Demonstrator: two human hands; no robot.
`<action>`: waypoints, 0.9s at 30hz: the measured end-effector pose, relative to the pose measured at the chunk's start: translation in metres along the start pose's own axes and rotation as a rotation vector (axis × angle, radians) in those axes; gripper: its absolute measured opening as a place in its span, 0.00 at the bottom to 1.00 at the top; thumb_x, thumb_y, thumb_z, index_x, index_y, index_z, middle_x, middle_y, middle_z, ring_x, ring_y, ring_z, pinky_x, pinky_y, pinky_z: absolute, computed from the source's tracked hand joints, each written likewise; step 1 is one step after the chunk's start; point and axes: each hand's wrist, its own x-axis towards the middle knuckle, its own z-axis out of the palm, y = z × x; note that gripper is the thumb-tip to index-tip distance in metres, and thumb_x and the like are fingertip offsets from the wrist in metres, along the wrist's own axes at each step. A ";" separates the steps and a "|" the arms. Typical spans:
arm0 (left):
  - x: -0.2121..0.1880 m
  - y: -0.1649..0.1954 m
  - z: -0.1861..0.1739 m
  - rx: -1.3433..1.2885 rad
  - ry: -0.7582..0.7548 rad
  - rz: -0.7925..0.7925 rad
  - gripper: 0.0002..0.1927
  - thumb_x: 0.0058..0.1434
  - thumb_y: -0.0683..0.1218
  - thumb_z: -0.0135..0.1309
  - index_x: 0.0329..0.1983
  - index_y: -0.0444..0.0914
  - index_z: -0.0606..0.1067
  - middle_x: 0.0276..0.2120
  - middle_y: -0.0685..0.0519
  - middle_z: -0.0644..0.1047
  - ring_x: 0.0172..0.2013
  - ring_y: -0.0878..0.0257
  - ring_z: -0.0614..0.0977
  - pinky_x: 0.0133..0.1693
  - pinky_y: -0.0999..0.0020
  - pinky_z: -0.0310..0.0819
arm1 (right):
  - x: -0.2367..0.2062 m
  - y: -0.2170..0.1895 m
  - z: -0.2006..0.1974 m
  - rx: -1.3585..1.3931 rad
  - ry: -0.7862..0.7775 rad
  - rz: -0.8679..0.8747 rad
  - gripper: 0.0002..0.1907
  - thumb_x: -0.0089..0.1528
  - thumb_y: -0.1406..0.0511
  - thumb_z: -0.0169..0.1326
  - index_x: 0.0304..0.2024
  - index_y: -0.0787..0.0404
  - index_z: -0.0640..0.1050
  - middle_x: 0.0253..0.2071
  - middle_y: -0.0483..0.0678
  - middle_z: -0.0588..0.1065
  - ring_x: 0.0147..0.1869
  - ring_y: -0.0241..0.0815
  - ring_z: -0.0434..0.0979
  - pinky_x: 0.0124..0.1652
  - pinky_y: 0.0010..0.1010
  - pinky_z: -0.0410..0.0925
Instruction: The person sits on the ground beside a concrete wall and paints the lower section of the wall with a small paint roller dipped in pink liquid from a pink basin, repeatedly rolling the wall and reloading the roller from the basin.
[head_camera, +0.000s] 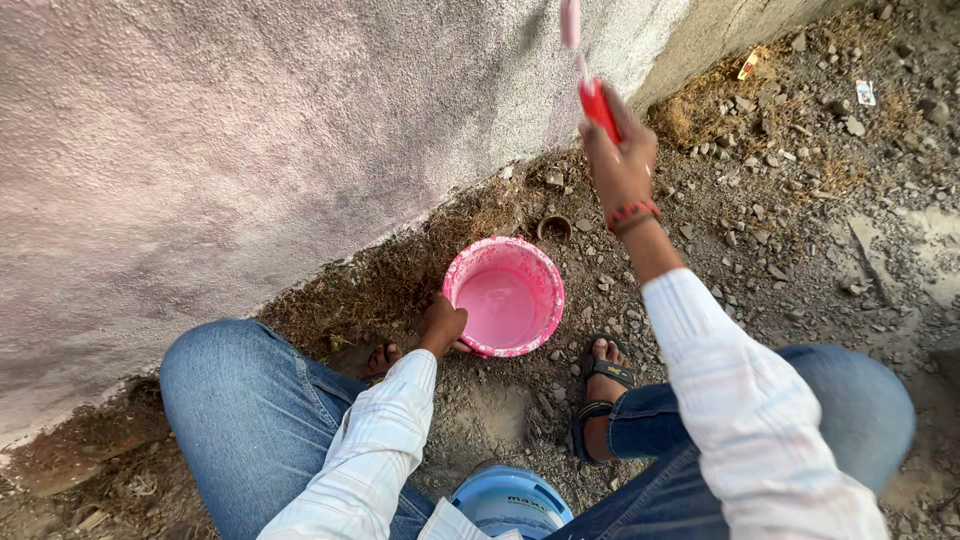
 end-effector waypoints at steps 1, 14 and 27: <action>0.000 0.000 0.000 0.001 -0.005 0.005 0.34 0.62 0.39 0.46 0.70 0.30 0.49 0.56 0.30 0.71 0.41 0.38 0.85 0.26 0.56 0.81 | 0.008 0.003 0.009 0.063 0.024 0.003 0.27 0.63 0.67 0.56 0.65 0.57 0.71 0.42 0.43 0.80 0.27 0.24 0.73 0.24 0.14 0.71; 0.004 -0.009 0.006 -0.044 -0.019 0.029 0.37 0.63 0.39 0.45 0.72 0.30 0.46 0.58 0.29 0.69 0.44 0.39 0.84 0.27 0.55 0.82 | -0.094 0.002 0.112 0.072 -0.016 -0.054 0.29 0.67 0.66 0.52 0.71 0.51 0.64 0.36 0.46 0.80 0.24 0.27 0.72 0.22 0.19 0.69; 0.006 -0.017 0.007 -0.047 -0.009 0.061 0.33 0.61 0.39 0.47 0.67 0.25 0.52 0.53 0.28 0.72 0.40 0.37 0.85 0.25 0.55 0.81 | 0.091 0.043 0.014 0.248 0.265 -0.055 0.30 0.63 0.66 0.57 0.68 0.57 0.66 0.34 0.46 0.80 0.23 0.26 0.71 0.20 0.16 0.67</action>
